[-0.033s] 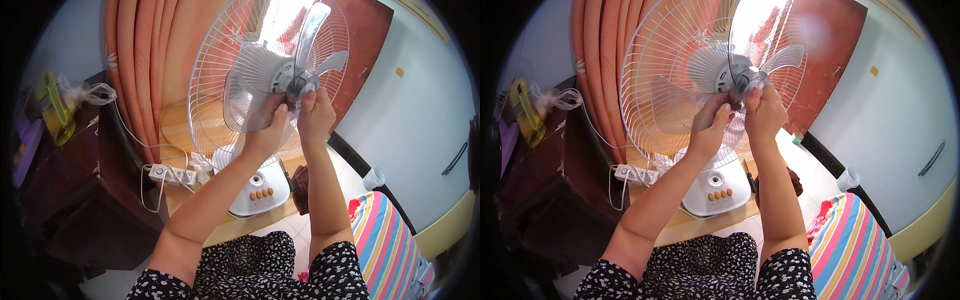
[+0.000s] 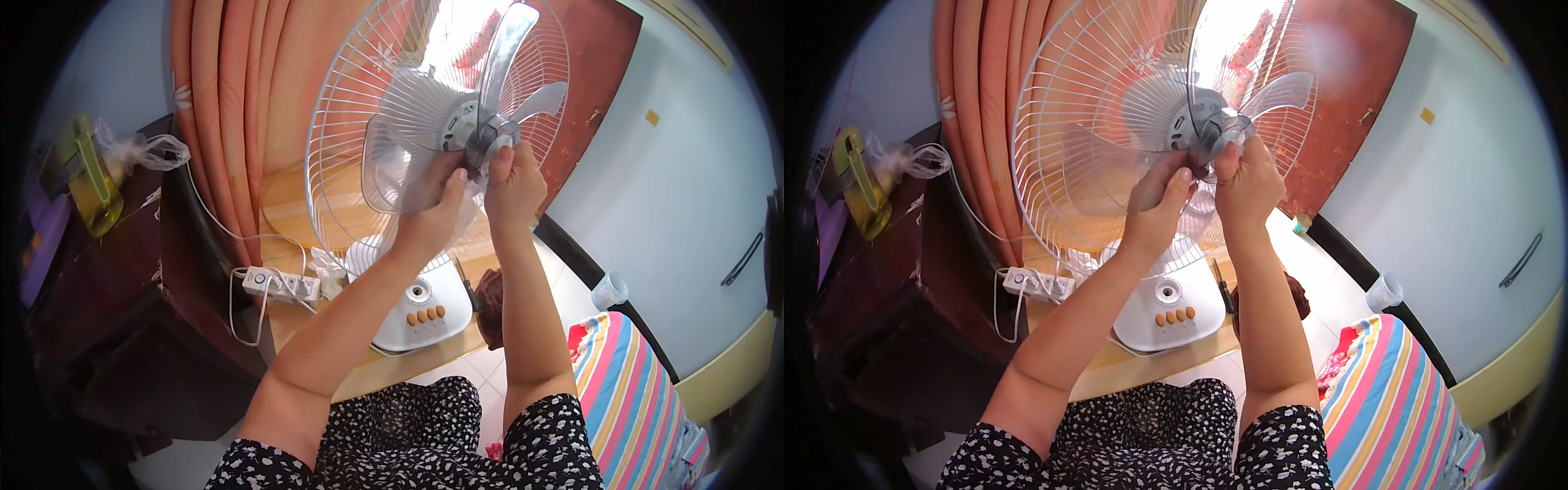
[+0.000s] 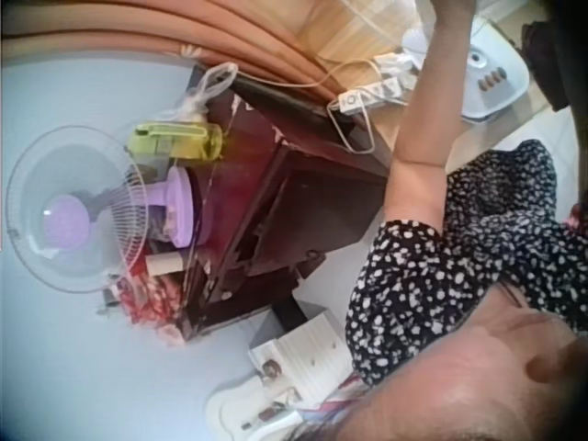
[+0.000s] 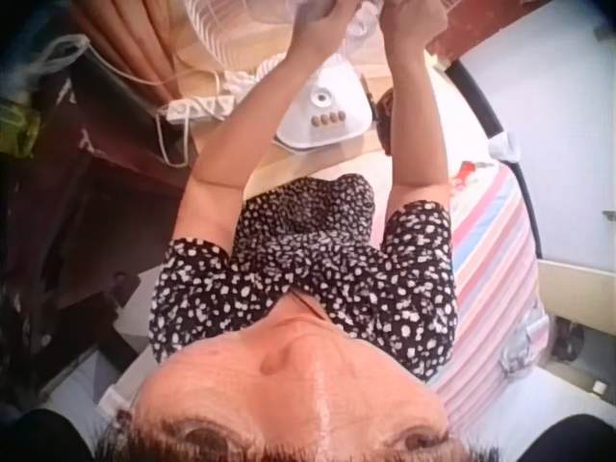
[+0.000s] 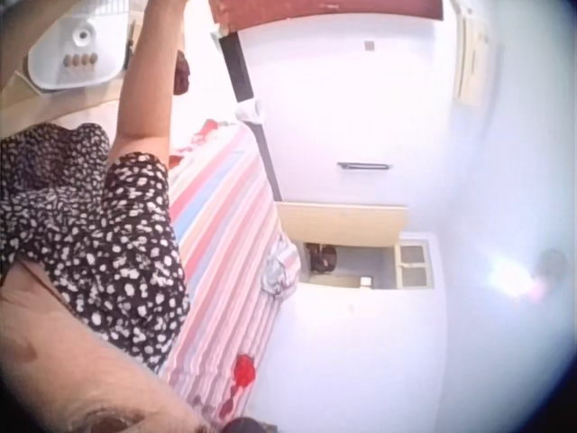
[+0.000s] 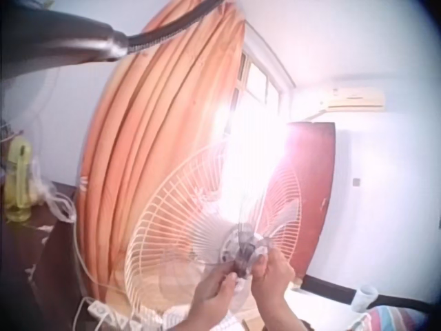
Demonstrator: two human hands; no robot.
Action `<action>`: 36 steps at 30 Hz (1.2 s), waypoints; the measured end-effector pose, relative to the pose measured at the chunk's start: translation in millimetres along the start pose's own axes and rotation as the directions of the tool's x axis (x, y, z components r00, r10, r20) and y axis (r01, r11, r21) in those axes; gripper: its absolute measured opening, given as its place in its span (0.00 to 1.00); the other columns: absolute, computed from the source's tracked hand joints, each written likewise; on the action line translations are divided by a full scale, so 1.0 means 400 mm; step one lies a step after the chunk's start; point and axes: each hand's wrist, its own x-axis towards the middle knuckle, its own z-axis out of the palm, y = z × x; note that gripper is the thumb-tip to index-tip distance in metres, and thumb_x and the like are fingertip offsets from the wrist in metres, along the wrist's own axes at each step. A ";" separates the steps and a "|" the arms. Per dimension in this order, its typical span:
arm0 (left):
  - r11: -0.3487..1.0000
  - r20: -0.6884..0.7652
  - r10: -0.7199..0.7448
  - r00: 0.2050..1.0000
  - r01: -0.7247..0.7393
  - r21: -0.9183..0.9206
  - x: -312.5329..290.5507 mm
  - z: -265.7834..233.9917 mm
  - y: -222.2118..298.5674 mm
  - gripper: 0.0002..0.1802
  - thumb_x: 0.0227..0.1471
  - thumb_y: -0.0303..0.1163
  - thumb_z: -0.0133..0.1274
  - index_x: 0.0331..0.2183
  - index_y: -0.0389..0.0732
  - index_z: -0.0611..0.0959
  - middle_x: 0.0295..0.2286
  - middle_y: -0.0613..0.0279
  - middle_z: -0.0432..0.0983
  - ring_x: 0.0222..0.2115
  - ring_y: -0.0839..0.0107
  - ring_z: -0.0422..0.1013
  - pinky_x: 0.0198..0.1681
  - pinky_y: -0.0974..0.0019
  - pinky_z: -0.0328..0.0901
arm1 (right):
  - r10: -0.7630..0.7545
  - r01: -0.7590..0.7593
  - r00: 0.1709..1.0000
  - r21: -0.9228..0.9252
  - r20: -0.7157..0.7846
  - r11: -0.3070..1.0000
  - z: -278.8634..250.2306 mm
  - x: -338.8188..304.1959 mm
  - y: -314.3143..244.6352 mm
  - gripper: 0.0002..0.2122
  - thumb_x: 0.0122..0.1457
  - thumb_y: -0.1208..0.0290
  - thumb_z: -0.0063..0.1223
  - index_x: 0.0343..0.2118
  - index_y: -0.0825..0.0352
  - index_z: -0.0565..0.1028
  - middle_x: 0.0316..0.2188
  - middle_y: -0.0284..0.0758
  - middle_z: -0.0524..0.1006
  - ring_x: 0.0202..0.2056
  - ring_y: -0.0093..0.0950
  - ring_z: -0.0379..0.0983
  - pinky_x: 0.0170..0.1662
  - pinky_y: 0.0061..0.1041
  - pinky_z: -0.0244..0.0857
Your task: The person uses a screwdriver to loosen and remove the front grill of a standing fan, then removes the fan blade and wipes the central hub with a cloth. The front grill and blade are set aside on the table.
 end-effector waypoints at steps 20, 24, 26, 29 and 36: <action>0.394 -0.053 -0.280 0.959 0.165 0.904 -0.425 -0.336 -0.041 0.10 0.51 0.29 0.53 0.38 0.40 0.80 0.33 0.59 0.78 0.36 0.67 0.73 0.41 0.62 0.65 | 0.357 -0.509 0.784 0.198 0.507 0.837 -0.314 -0.432 -0.005 0.18 0.64 0.65 0.46 0.19 0.70 0.63 0.12 0.39 0.61 0.15 0.29 0.53 0.21 0.29 0.52; 0.159 0.079 -0.163 0.984 -0.053 0.986 -0.388 -0.346 -0.082 0.10 0.50 0.31 0.53 0.37 0.43 0.80 0.38 0.61 0.76 0.43 0.60 0.69 0.48 0.57 0.58 | 0.529 -0.570 0.650 -0.112 0.546 0.814 -0.380 -0.574 0.083 0.14 0.61 0.62 0.49 0.25 0.68 0.68 0.18 0.41 0.70 0.20 0.36 0.66 0.26 0.33 0.61; 0.199 0.078 -0.172 0.982 -0.043 0.979 -0.399 -0.333 -0.080 0.11 0.50 0.32 0.54 0.38 0.43 0.80 0.38 0.62 0.76 0.42 0.61 0.69 0.48 0.57 0.59 | 0.594 -0.554 0.621 -0.249 0.512 0.794 -0.416 -0.620 0.175 0.08 0.58 0.65 0.52 0.33 0.64 0.72 0.25 0.36 0.75 0.27 0.37 0.72 0.31 0.34 0.66; 0.267 0.049 -0.125 0.991 -0.014 0.964 -0.433 -0.310 -0.089 0.08 0.49 0.30 0.54 0.35 0.43 0.80 0.34 0.62 0.76 0.39 0.62 0.70 0.47 0.59 0.59 | 0.627 -0.486 0.626 -0.397 0.463 0.779 -0.458 -0.662 0.265 0.12 0.55 0.65 0.56 0.38 0.65 0.72 0.36 0.36 0.74 0.41 0.36 0.70 0.41 0.35 0.65; 0.355 0.028 -0.077 0.997 0.002 0.935 -0.493 -0.288 -0.080 0.06 0.51 0.29 0.53 0.34 0.41 0.81 0.34 0.62 0.78 0.38 0.62 0.72 0.48 0.60 0.59 | 0.785 -0.721 0.574 -0.311 0.233 0.619 -0.402 -0.793 0.407 0.24 0.53 0.63 0.59 0.51 0.68 0.68 0.48 0.39 0.71 0.48 0.38 0.68 0.49 0.33 0.63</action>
